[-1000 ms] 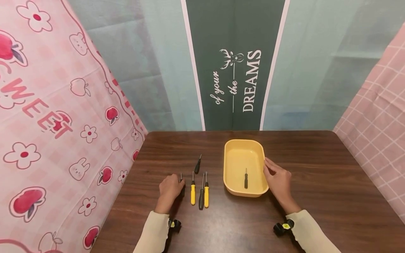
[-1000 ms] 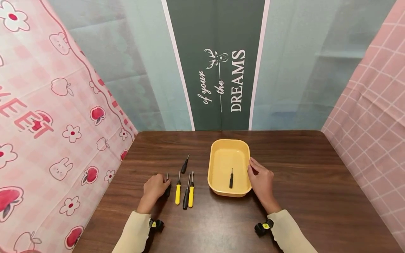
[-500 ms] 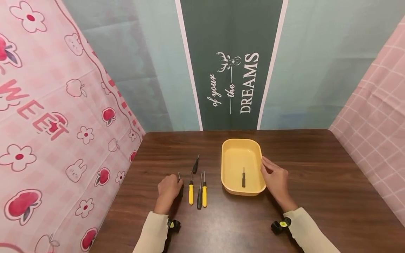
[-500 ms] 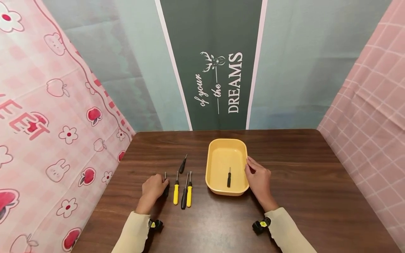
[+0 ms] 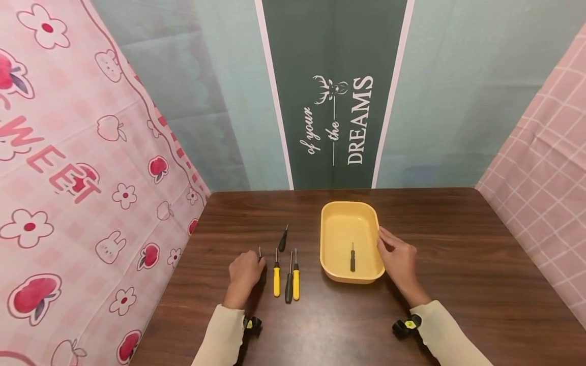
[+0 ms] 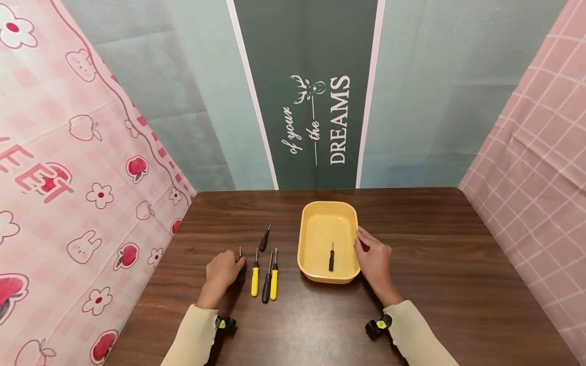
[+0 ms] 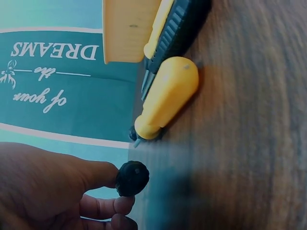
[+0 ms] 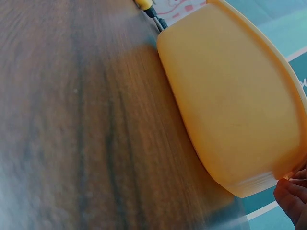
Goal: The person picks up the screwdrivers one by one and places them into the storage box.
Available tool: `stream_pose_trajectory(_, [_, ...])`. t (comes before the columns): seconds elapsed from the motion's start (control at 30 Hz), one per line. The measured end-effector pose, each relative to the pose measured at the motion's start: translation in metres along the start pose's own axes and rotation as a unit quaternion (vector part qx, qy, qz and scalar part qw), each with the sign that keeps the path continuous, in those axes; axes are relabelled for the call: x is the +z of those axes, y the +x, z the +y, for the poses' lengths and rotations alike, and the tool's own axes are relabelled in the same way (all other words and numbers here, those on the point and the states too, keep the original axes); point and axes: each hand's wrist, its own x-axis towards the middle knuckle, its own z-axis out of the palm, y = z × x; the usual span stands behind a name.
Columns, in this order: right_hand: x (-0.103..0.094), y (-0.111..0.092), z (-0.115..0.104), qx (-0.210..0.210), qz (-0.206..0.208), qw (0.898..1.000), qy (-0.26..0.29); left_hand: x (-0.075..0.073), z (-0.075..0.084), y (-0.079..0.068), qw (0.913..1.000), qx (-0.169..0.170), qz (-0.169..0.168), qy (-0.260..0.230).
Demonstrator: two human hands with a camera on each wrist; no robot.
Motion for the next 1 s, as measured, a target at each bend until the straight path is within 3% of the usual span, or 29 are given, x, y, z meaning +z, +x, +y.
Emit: stream_pose_trajectory(1.0, [0.000, -0.004, -0.001, -0.006, -0.001, 1.000, -0.005, -0.002, 0.017, 0.001, 0.9995, 0.023, 0.009, -0.020])
